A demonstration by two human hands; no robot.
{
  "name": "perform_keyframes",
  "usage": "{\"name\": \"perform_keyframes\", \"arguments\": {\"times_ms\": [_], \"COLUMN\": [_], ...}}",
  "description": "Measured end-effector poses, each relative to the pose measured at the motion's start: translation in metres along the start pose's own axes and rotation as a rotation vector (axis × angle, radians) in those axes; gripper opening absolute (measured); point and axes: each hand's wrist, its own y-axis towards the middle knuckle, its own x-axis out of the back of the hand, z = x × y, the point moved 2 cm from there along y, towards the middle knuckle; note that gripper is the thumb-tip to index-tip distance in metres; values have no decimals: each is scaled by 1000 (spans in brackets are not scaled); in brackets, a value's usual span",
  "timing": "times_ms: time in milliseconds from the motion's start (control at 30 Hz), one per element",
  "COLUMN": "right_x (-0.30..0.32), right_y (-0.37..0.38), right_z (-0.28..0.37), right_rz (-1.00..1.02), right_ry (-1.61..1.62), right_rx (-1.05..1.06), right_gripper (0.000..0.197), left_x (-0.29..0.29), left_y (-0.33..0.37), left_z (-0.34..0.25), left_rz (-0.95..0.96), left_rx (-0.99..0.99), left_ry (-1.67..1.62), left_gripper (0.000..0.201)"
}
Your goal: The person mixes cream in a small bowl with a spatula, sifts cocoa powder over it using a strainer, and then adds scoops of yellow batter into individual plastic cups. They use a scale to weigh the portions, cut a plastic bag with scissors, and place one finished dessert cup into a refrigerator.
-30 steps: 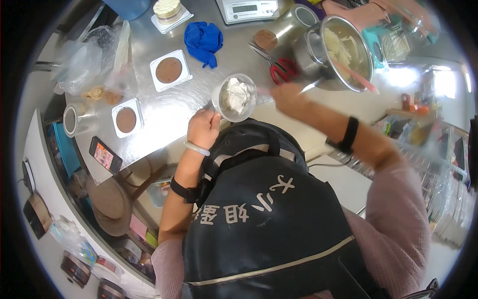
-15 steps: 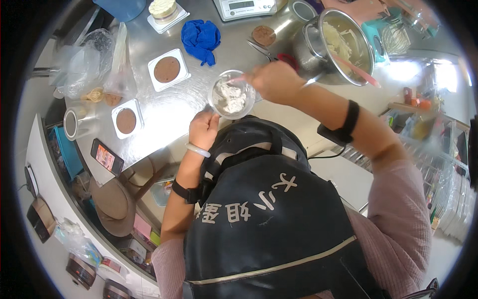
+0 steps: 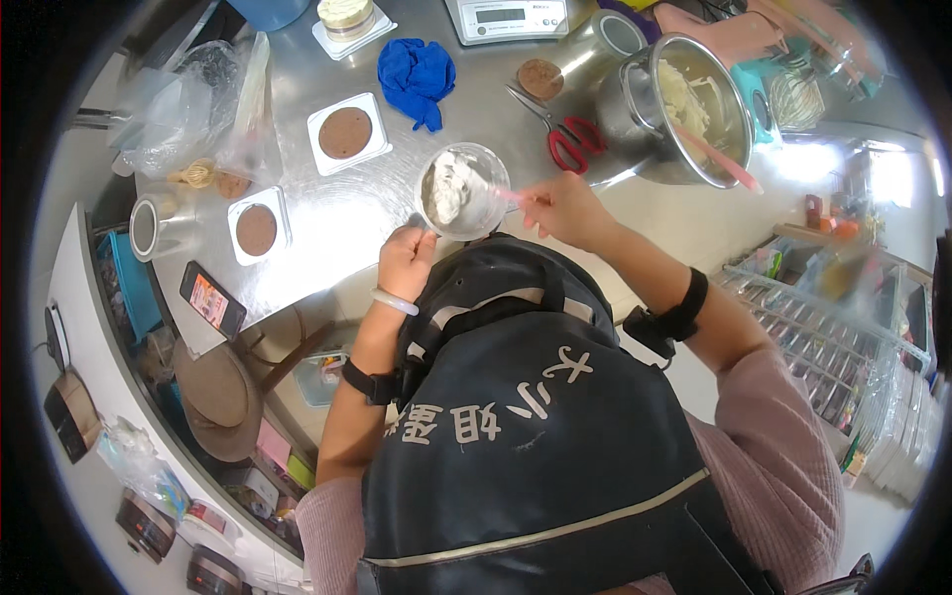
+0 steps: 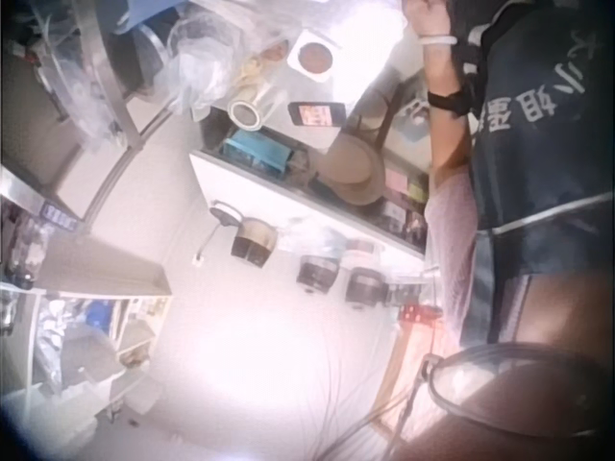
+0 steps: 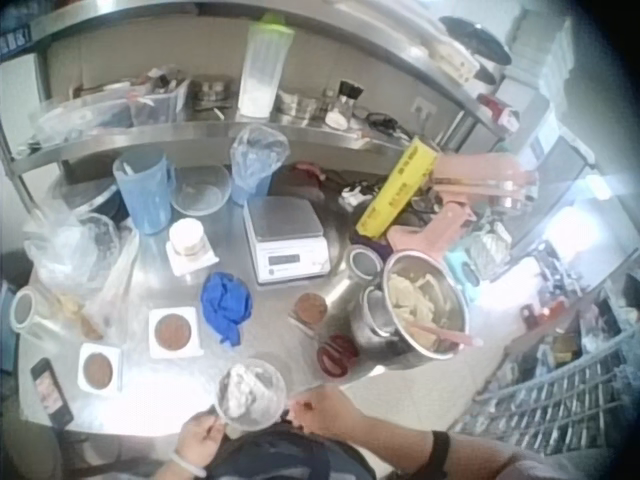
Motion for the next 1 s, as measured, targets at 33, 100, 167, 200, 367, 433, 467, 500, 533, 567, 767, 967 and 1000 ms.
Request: {"name": "perform_keyframes", "arguments": {"times_ms": [33,100,167,200,367,433,467,500,533,567,767,967,1000], "right_x": [-2,-7,-16,-8,9,5,3,4,14,30,-4,-14,-6], "right_y": [0,-6,-9,-3,7,7,1,-6,-9,2,1,-7,-6], "right_z": [2,3,4,8,22,20,26,34,45,34,-9,11,19], "right_rz": [-275,-558,-198,-39,-133,-119,19,159,117,-117,121,-473,-223], "right_ry": [-428,-856,-1079,-1204,-1152,-1117,-1167,-1212,-1199,-1044,-115,-927,-1112], "right_rx": [352,698,652,552,560,568,487,404,386,626,33,777,627], "right_gripper": [26,29,22,18,15,14,15,16,16,18,26,25,21], "left_x": [-2,-5,-5,-5,-8,-8,-7,-7,-4,-3,-4,-11,-10], "left_y": [1,4,8,10,8,15,13,12,4,4,2,3,4], "left_z": [-1,-3,1,2,-8,-5,-7,-13,-17,-18,-6,4,3], "left_rz": [4,-15,-15,-20,-4,9,12,17,18,17,-7,-32,-30], "left_rx": [-3,14,26,39,-61,-71,-65,-107,-138,-142,-94,93,85], "left_ry": [1,-16,-2,9,77,119,119,125,133,132,122,-60,-54], "left_gripper": [24,25,25,26,24,21,21,20,20,20,22,24,24]}}
